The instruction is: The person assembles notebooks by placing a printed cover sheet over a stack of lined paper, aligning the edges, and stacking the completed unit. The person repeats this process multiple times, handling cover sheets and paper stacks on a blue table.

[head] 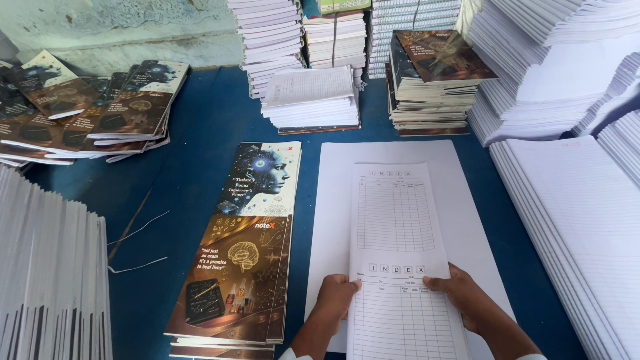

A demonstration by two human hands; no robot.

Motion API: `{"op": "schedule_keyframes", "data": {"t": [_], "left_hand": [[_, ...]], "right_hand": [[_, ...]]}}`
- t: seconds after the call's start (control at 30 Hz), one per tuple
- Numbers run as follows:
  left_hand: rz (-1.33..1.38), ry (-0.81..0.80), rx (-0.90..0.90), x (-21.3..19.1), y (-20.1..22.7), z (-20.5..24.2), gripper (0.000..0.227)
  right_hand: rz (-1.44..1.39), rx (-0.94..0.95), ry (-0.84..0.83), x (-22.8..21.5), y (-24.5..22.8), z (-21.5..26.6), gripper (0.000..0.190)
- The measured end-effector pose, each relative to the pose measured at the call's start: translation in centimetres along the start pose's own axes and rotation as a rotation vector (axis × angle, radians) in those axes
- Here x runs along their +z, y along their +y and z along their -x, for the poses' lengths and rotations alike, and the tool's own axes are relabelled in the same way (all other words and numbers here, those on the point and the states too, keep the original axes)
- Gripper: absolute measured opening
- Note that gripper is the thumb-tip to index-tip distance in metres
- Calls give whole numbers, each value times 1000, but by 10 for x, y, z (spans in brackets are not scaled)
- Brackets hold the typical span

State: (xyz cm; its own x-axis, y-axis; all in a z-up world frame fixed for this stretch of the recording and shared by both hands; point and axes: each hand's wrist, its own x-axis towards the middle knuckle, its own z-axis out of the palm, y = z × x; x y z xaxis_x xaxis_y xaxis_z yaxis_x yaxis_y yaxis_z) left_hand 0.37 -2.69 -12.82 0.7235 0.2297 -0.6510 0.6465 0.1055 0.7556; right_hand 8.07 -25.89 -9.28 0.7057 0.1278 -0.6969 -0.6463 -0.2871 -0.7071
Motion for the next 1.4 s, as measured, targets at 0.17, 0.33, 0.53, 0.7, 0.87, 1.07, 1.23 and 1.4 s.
{"op": "schedule_keyframes", "data": {"t": [0.17,0.33,0.53,0.7,0.87,1.07,1.23,1.4], "left_hand": [[-110,44,-7,-4,13,14,31],[-527,353,62,-36,30,23,30],[-829,736,105,-84,26,27,45],[-1023,770,11,-111,3,35,92],[-998,794,34,-109,-1,48,105],[-1034,693,66,-104,6,66,98],[-948,634,55,-107,2,57,49],[-941,717,198,-105,-4,49,28]], "right_hand": [[-55,-24,15,1,-2,9,60],[-34,-51,50,2,-3,15,58],[-65,-91,34,-1,0,31,58],[-97,-118,30,-5,4,52,56],[-129,-100,53,-8,2,69,55],[-143,-150,52,-11,2,80,55],[-177,-162,72,-14,-1,91,55],[-214,-210,92,-15,-3,96,55]]}}
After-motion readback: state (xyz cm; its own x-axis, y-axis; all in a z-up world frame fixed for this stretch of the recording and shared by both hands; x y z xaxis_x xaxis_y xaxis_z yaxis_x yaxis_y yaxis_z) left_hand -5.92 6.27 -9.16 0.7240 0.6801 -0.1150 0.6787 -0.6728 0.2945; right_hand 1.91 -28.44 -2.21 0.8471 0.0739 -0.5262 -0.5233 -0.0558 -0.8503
